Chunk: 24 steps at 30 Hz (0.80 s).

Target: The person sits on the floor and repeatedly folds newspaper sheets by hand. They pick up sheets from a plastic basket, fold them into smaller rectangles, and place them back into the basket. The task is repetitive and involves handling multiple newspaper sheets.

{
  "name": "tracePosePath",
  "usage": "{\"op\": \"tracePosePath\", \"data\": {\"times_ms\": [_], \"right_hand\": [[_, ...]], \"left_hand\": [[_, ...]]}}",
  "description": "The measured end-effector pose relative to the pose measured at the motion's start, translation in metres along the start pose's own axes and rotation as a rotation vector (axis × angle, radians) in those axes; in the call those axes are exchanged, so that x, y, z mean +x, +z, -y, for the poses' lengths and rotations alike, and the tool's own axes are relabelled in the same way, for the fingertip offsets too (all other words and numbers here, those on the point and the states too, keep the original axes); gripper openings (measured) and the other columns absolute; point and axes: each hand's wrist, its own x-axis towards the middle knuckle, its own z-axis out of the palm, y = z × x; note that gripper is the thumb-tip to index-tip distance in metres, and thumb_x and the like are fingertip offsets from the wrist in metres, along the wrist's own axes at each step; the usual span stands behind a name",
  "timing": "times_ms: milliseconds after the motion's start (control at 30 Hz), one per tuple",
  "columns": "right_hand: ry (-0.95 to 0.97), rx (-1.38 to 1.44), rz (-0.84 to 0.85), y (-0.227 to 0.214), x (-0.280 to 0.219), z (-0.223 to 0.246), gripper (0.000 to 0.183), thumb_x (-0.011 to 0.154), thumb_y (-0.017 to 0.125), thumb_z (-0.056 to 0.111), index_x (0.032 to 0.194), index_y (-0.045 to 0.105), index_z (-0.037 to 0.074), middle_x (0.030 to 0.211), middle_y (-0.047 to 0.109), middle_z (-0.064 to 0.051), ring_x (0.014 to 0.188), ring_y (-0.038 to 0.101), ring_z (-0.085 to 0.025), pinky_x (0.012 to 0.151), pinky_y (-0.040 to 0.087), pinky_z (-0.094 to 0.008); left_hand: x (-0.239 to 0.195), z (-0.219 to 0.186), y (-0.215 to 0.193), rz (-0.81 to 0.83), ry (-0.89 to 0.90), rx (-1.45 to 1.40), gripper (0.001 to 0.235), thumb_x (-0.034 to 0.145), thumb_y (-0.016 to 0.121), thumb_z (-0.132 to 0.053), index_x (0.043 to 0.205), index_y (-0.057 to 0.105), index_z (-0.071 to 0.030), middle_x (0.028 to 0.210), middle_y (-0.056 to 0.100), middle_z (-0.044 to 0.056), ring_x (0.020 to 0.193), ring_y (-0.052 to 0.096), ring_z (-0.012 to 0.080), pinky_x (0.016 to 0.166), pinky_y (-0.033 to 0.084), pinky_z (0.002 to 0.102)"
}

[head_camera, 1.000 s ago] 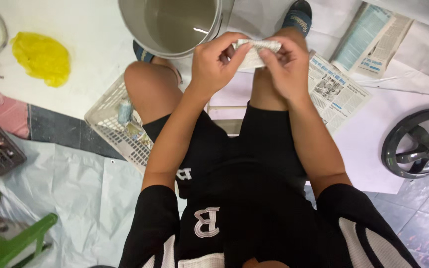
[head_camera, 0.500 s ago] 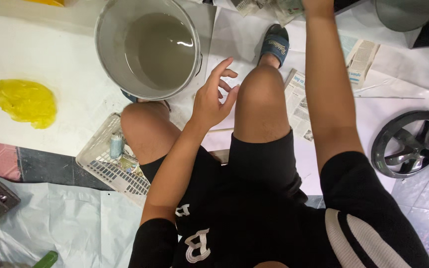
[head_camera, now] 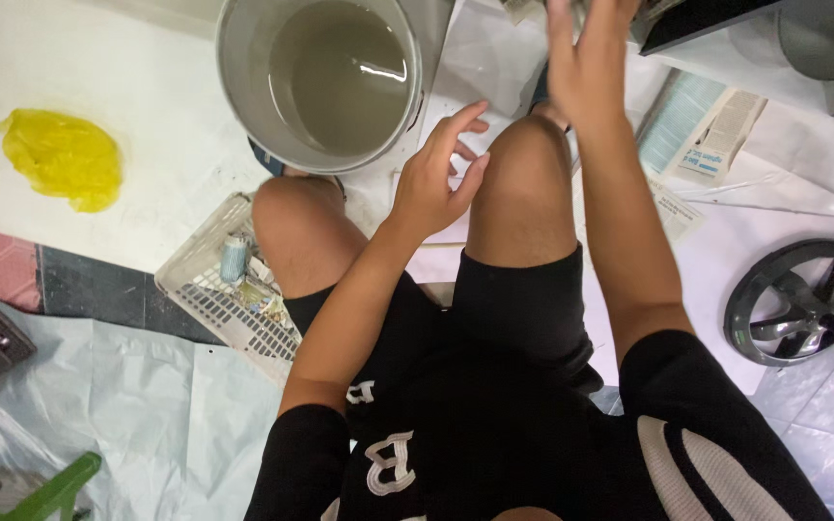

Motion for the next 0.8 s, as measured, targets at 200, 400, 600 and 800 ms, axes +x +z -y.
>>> {"op": "tracePosePath", "data": {"times_ms": [200,400,600,800], "right_hand": [[0.001,0.273,0.265,-0.033,-0.059,0.115,0.047,0.117,0.048,0.029,0.158,0.041,0.007,0.169,0.035,-0.017,0.16,0.033,-0.035,0.129,0.035,-0.046],[-0.126,0.399,0.414,-0.041,-0.105,0.191,0.05,0.116,0.047,0.028,0.16,0.038,0.006,0.171,0.029,-0.019,0.158,0.032,-0.036,0.126,0.039,-0.047],[-0.242,0.585,0.589,-0.031,-0.139,0.231,0.05,0.115,0.046,0.026,0.158,0.036,0.003,0.166,0.034,-0.019,0.153,0.04,-0.032,0.12,0.045,-0.045],[-0.507,0.635,1.073,0.015,-0.182,0.28,0.021,0.104,0.06,0.012,0.122,0.068,0.005,0.12,0.071,-0.011,0.113,0.069,-0.026,0.098,0.055,-0.035]], "left_hand": [[-0.014,-0.004,-0.005,-0.08,0.041,-0.033,0.058,0.098,0.068,-0.004,0.151,0.046,-0.016,0.133,0.067,0.005,0.094,0.074,0.0133,0.072,0.056,0.027],[-0.044,-0.018,-0.029,-0.208,0.072,-0.216,0.042,0.104,0.063,-0.001,0.143,0.052,-0.01,0.135,0.065,0.007,0.102,0.072,0.0155,0.077,0.06,0.027],[-0.135,-0.012,-0.093,-0.366,0.067,-0.37,0.035,0.112,0.058,-0.001,0.146,0.054,-0.008,0.126,0.068,0.008,0.107,0.068,0.0152,0.089,0.058,0.028],[-0.277,0.058,-0.158,-0.879,-0.123,-0.252,0.031,0.11,0.057,-0.008,0.14,0.055,-0.007,0.119,0.07,0.008,0.088,0.068,0.0123,0.073,0.051,0.024]]}}
